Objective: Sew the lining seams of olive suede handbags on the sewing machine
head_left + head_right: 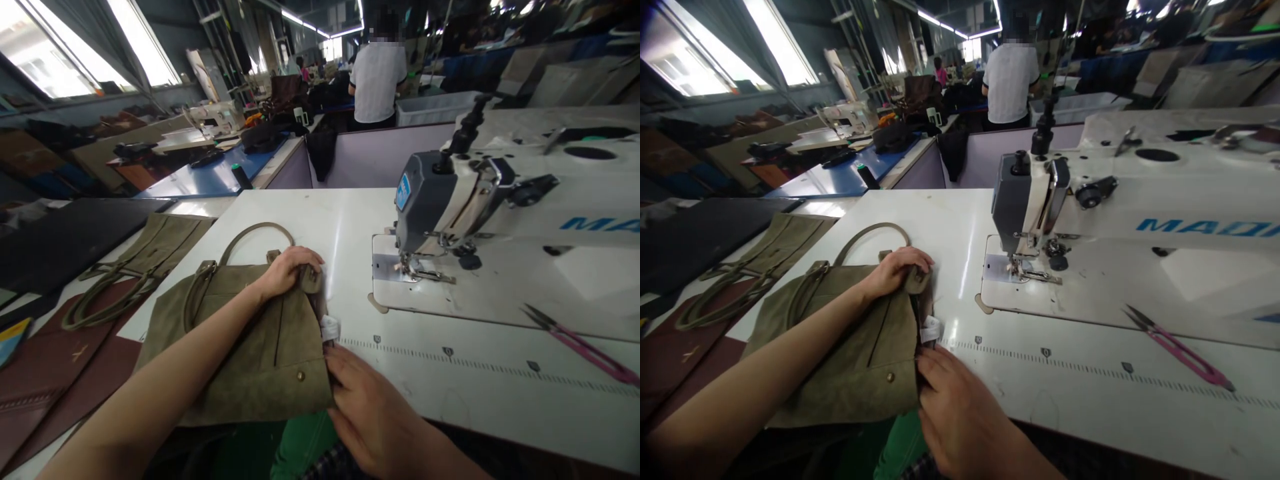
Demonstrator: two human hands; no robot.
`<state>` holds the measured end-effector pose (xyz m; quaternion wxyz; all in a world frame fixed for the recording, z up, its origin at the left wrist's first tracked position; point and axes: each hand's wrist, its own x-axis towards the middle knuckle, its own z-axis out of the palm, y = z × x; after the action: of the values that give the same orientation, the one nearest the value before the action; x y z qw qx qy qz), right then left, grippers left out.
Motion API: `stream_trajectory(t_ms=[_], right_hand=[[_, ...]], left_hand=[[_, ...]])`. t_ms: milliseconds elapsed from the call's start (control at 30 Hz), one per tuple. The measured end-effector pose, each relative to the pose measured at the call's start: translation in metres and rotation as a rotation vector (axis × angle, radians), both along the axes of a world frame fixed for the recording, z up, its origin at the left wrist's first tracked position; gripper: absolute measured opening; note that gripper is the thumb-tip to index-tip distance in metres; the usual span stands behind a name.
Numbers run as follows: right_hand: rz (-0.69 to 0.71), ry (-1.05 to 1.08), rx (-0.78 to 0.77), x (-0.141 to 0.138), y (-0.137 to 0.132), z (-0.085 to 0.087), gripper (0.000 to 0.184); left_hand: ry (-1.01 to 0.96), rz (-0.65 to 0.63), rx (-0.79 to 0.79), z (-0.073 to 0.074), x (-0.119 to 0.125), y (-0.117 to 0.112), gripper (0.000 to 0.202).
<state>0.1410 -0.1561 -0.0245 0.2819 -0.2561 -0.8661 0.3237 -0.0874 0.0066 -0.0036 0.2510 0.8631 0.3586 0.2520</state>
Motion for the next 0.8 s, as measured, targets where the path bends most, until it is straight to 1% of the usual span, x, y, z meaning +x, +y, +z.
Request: stream_trajectory(t_ms=[33, 67, 133, 200, 233, 300, 400, 500, 600, 700, 800], right_hand=[[-0.047, 0.069, -0.034, 0.0, 0.0, -0.001, 0.034], [-0.124, 0.143, -0.067, 0.0, 0.001, -0.003, 0.038], [-0.332, 0.267, -0.122, 0.002, 0.006, -0.008, 0.044], [-0.491, 0.334, -0.17, 0.003, 0.015, -0.014, 0.042], [-0.526, 0.341, -0.203, 0.004, 0.019, -0.016, 0.038], [-0.524, 0.33, -0.286, 0.002, 0.029, -0.019, 0.033], [-0.466, 0.304, -0.461, -0.005, 0.042, -0.018, 0.038], [-0.42, 0.289, -0.581, -0.014, 0.054, -0.012, 0.041], [-0.373, 0.259, -0.599, -0.02, 0.063, -0.006, 0.034], [-0.329, 0.232, -0.598, -0.021, 0.069, -0.002, 0.028], [-0.289, 0.21, -0.593, -0.02, 0.072, 0.0, 0.027]], left_hand=[[-0.089, 0.01, -0.036, 0.001, -0.001, 0.001, 0.024], [-0.176, 0.028, -0.067, 0.003, -0.003, 0.001, 0.03], [-0.327, 0.076, -0.116, 0.009, -0.007, 0.001, 0.039], [-0.419, 0.104, -0.17, 0.014, -0.009, -0.001, 0.043], [-0.441, 0.105, -0.203, 0.015, -0.009, -0.003, 0.043], [-0.46, 0.088, -0.274, 0.015, -0.01, -0.005, 0.043], [-0.493, 0.063, -0.344, 0.01, -0.014, -0.004, 0.047], [-0.626, 0.056, -0.376, 0.004, -0.023, 0.0, 0.052], [-0.732, 0.034, -0.393, 0.001, -0.03, 0.002, 0.055], [-0.758, 0.004, -0.412, 0.002, -0.031, 0.001, 0.054], [-0.775, -0.013, -0.435, 0.004, -0.03, 0.0, 0.051]])
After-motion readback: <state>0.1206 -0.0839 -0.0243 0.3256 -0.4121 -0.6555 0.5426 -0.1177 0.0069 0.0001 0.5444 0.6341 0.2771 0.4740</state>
